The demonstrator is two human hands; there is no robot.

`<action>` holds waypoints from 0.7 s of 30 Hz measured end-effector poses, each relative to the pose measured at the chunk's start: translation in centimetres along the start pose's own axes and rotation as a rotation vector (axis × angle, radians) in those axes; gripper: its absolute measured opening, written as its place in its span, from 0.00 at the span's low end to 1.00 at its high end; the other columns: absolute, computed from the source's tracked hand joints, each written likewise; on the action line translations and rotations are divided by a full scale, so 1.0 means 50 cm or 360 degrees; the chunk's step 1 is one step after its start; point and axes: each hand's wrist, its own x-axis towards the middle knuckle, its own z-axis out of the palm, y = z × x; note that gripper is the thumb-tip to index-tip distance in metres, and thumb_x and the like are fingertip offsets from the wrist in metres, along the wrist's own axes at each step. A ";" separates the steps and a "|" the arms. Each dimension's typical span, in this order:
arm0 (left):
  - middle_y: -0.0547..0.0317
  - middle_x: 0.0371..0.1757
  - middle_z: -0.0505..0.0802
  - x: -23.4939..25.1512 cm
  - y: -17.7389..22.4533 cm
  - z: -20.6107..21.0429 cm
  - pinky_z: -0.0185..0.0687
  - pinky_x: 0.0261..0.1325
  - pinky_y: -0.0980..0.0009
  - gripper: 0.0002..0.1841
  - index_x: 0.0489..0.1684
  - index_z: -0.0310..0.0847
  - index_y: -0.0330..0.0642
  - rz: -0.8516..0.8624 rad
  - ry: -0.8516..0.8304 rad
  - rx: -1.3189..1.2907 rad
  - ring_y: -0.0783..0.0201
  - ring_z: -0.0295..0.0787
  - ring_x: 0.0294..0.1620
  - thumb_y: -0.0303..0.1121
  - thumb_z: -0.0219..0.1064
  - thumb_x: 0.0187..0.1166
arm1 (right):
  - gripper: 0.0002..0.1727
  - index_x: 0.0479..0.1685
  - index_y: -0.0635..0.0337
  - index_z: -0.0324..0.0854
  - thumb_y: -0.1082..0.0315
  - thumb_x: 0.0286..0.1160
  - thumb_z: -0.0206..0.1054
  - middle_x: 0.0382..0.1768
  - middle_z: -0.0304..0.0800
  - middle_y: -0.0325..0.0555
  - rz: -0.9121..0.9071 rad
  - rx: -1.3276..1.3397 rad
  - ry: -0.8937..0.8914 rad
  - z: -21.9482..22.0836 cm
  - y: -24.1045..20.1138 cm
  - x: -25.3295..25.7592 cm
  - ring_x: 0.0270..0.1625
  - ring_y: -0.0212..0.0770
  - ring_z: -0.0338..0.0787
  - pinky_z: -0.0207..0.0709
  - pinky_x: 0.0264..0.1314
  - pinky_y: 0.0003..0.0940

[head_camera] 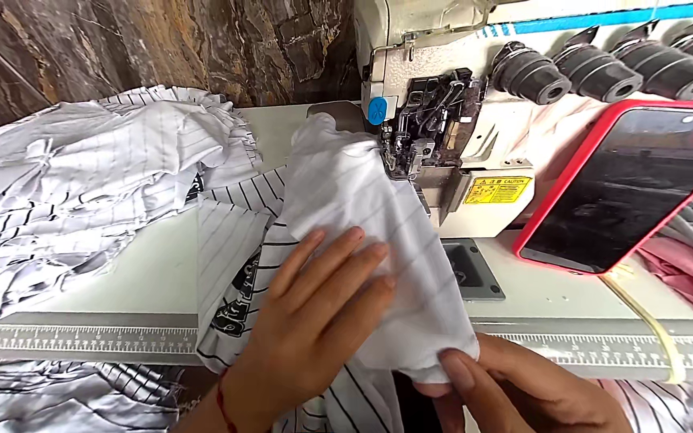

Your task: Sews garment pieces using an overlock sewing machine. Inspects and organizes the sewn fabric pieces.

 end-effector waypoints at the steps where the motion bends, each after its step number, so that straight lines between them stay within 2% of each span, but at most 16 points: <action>1: 0.62 0.67 0.92 0.006 -0.007 -0.023 0.66 0.87 0.55 0.09 0.60 0.82 0.49 0.0064 0.0001 0.0013 0.60 0.78 0.81 0.33 0.58 0.89 | 0.10 0.50 0.52 0.91 0.71 0.84 0.64 0.40 0.97 0.28 -0.0004 0.0005 -0.0001 0.003 0.003 -0.003 0.36 0.18 0.90 0.85 0.39 0.15; 4: 0.58 0.56 0.95 0.015 -0.012 -0.078 0.73 0.79 0.62 0.08 0.51 0.84 0.44 0.0236 -0.0086 -0.0023 0.60 0.87 0.70 0.30 0.57 0.89 | 0.10 0.55 0.52 0.90 0.71 0.85 0.64 0.40 0.97 0.27 0.0045 0.0046 0.0033 0.011 0.020 -0.017 0.38 0.19 0.91 0.86 0.41 0.17; 7: 0.54 0.56 0.95 0.005 -0.010 -0.078 0.75 0.78 0.65 0.09 0.51 0.84 0.41 0.0313 -0.0234 -0.0110 0.59 0.88 0.67 0.26 0.56 0.89 | 0.17 0.66 0.47 0.77 0.75 0.83 0.64 0.37 0.93 0.21 0.0056 0.0025 0.0093 0.017 0.024 -0.021 0.38 0.17 0.90 0.85 0.41 0.16; 9: 0.54 0.58 0.95 -0.002 -0.009 -0.076 0.73 0.79 0.66 0.09 0.53 0.84 0.40 0.0345 -0.0290 -0.0116 0.59 0.88 0.68 0.26 0.56 0.89 | 0.16 0.65 0.47 0.82 0.73 0.84 0.63 0.41 0.94 0.20 -0.0051 -0.0087 0.0093 0.012 0.028 -0.025 0.40 0.16 0.89 0.84 0.43 0.15; 11: 0.53 0.57 0.95 -0.002 -0.006 -0.080 0.72 0.80 0.66 0.10 0.53 0.83 0.39 0.0359 -0.0317 -0.0122 0.58 0.87 0.69 0.25 0.55 0.89 | 0.13 0.62 0.52 0.87 0.71 0.87 0.61 0.47 0.95 0.25 -0.0121 -0.0191 0.0051 0.004 0.036 -0.031 0.43 0.16 0.90 0.85 0.45 0.15; 15: 0.52 0.57 0.95 -0.007 -0.013 -0.066 0.72 0.80 0.66 0.09 0.52 0.83 0.39 0.0368 -0.0294 -0.0103 0.58 0.87 0.69 0.25 0.55 0.89 | 0.13 0.58 0.59 0.90 0.73 0.87 0.61 0.44 0.95 0.33 -0.0125 -0.0312 0.0032 -0.008 0.048 -0.028 0.40 0.17 0.89 0.85 0.43 0.16; 18: 0.53 0.57 0.95 0.008 -0.025 -0.053 0.76 0.77 0.65 0.08 0.52 0.83 0.40 0.0351 -0.0232 -0.0058 0.58 0.89 0.67 0.26 0.56 0.89 | 0.13 0.57 0.59 0.90 0.75 0.85 0.61 0.42 0.95 0.34 -0.0178 -0.0379 0.0065 -0.008 0.051 0.002 0.38 0.18 0.89 0.85 0.41 0.17; 21: 0.52 0.57 0.96 0.034 -0.038 -0.049 0.79 0.75 0.64 0.10 0.53 0.83 0.39 0.0370 -0.0198 -0.0012 0.58 0.90 0.65 0.25 0.55 0.88 | 0.13 0.56 0.59 0.90 0.76 0.84 0.61 0.46 0.96 0.32 -0.0260 -0.0423 0.0100 -0.006 0.048 0.038 0.38 0.18 0.89 0.86 0.42 0.17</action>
